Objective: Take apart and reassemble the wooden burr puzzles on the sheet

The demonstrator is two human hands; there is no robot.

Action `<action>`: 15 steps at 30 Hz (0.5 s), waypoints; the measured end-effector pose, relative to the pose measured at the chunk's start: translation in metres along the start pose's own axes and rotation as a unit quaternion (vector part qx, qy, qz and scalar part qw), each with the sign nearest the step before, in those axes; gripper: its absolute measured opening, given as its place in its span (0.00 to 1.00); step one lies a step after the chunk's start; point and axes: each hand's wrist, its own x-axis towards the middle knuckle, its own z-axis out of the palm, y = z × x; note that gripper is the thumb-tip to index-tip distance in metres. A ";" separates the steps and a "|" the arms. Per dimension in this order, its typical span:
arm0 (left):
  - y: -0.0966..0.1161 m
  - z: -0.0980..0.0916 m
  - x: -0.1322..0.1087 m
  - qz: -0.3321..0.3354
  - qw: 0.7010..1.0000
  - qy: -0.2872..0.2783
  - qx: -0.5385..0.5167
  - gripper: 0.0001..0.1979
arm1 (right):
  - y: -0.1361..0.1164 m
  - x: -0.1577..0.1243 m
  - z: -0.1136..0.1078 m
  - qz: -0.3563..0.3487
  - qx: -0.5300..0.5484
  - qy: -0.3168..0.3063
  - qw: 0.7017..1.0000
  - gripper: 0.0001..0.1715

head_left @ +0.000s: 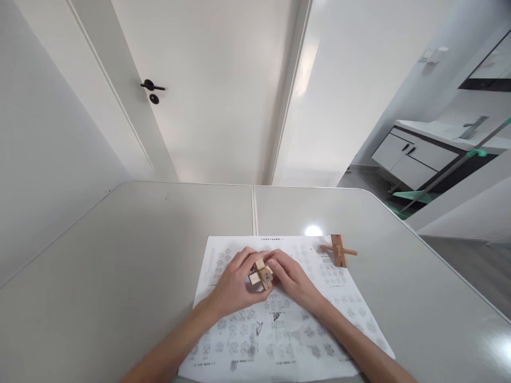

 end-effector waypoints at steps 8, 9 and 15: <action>-0.012 0.001 0.001 -0.094 0.991 0.057 -0.082 0.35 | 0.006 0.007 -0.010 0.226 0.357 0.061 0.904 0.28; -0.014 0.002 0.002 -0.100 0.989 0.067 -0.086 0.32 | 0.008 0.009 -0.013 0.244 0.418 0.089 0.871 0.25; -0.018 0.004 0.004 -0.119 0.984 0.089 -0.096 0.20 | 0.022 0.016 -0.030 0.202 0.592 0.159 0.764 0.11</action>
